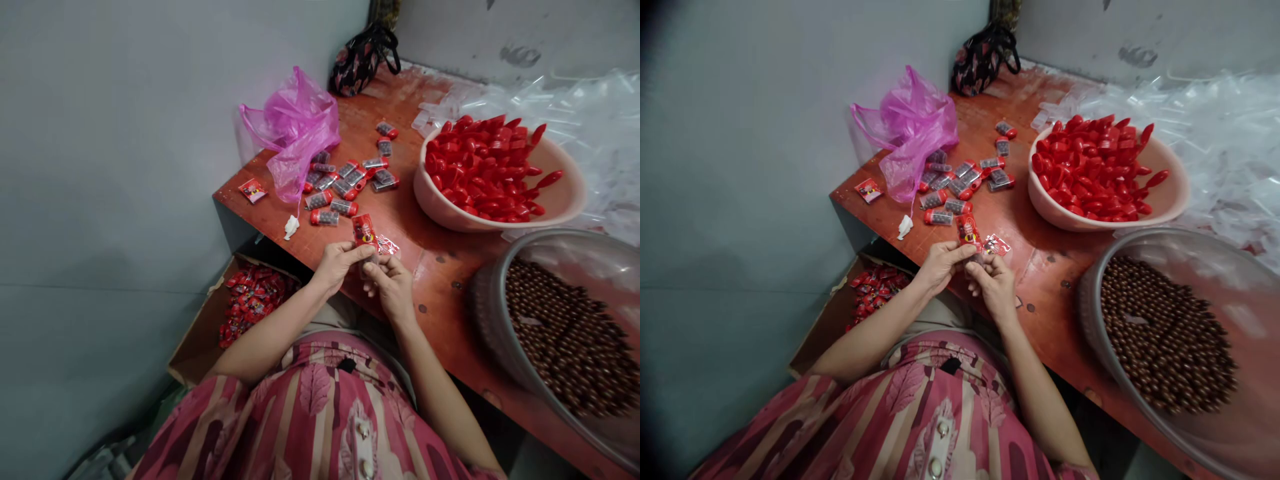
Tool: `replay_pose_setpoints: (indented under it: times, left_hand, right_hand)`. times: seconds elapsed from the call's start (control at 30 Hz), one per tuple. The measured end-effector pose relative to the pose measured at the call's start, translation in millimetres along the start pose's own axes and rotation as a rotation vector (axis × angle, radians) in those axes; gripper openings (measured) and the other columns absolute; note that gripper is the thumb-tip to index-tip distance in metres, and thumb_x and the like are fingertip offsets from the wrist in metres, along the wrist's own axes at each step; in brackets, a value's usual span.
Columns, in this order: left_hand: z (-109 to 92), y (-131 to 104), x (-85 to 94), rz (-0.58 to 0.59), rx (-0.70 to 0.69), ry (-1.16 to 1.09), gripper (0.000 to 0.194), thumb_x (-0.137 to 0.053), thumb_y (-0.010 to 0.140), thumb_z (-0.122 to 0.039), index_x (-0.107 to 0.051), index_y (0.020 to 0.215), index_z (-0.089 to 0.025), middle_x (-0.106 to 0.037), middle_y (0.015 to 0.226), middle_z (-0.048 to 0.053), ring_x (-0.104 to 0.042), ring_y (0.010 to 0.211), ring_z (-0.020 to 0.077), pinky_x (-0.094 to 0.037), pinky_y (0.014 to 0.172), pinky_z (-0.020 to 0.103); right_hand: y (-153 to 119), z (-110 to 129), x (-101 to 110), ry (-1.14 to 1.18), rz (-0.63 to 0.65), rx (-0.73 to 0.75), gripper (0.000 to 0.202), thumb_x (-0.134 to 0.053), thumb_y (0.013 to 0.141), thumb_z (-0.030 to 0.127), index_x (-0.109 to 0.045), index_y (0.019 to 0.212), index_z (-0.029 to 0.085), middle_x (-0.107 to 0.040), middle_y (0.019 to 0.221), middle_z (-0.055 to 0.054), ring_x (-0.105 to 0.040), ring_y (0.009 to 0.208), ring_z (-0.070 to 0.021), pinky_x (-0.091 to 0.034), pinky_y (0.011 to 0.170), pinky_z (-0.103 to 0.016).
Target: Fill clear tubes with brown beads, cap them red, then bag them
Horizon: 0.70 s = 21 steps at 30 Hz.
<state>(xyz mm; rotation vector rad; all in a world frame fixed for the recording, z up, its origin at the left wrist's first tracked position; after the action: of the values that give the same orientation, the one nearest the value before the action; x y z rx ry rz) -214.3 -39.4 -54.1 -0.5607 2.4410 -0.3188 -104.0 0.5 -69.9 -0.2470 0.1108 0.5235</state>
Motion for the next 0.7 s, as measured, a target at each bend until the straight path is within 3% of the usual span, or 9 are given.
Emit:
replay_pose_setpoints:
  times: [0.1, 0.23, 0.37, 0.6, 0.7]
  left_hand:
    - [1.1, -1.3, 1.3, -0.044, -0.056, 0.011, 0.033, -0.084, 0.059, -0.036, -0.068, 0.069, -0.009, -0.065, 0.061, 0.002, -0.057, 0.049, 0.0087, -0.045, 0.048, 0.021]
    - [-1.4, -4.5, 0.5, -0.023, -0.024, -0.023, 0.035, -0.079, 0.064, -0.041, -0.064, 0.066, -0.010, -0.061, 0.055, 0.001, -0.054, 0.042, 0.0107, -0.043, 0.041, 0.024]
    - [-4.6, -6.6, 4.7, -0.048, -0.009, -0.072, 0.037, -0.079, 0.064, -0.043, -0.064, 0.069, -0.009, -0.062, 0.058, 0.003, -0.053, 0.043, 0.0109, -0.039, 0.037, 0.024]
    - [6.0, -13.4, -1.8, 0.192, 0.058, -0.089, 0.036, -0.079, 0.066, -0.042, -0.065, 0.065, -0.008, -0.059, 0.054, 0.002, -0.054, 0.045, 0.0117, -0.047, 0.047, 0.028]
    - [5.8, -14.4, 6.7, 0.094, 0.064, -0.087, 0.035, -0.083, 0.061, -0.038, -0.067, 0.065, -0.008, -0.060, 0.055, 0.002, -0.052, 0.047, 0.0094, -0.046, 0.047, 0.025]
  right_hand:
    - [-3.1, 4.8, 0.8, -0.095, -0.073, 0.077, 0.033, -0.077, 0.070, 0.042, -0.058, 0.084, 0.019, -0.060, 0.056, 0.006, -0.053, 0.041, -0.0080, -0.044, 0.037, -0.018]
    - [-5.1, 4.4, -5.7, 0.024, -0.004, 0.029, 0.035, -0.077, 0.070, 0.041, -0.055, 0.089, 0.020, -0.062, 0.058, 0.007, -0.056, 0.042, -0.0089, -0.047, 0.038, -0.019]
    - [-9.3, 5.5, -10.3, 0.102, 0.037, 0.018, 0.040, -0.075, 0.073, 0.039, -0.054, 0.103, 0.022, -0.067, 0.067, 0.006, -0.065, 0.053, -0.0114, -0.057, 0.052, -0.024]
    - [-9.1, -2.2, -10.5, 0.308, 0.009, -0.091, 0.039, -0.079, 0.067, 0.040, -0.054, 0.090, 0.022, -0.064, 0.057, 0.006, -0.058, 0.041, -0.0096, -0.048, 0.039, -0.019]
    - [-10.4, -1.4, -9.5, 0.269, 0.020, -0.048, 0.037, -0.080, 0.068, 0.036, -0.055, 0.092, 0.022, -0.067, 0.063, 0.005, -0.064, 0.050, -0.0114, -0.055, 0.049, -0.022]
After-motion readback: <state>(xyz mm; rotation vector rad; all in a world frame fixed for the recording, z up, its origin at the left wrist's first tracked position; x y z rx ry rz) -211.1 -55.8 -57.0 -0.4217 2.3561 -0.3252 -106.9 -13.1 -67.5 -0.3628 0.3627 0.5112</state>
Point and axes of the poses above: each hand's wrist, its own y-axis towards the middle knuckle, its own x-axis out of the back of the hand, z = x × y, the point moved 5 cm from there along y, towards the middle knuckle
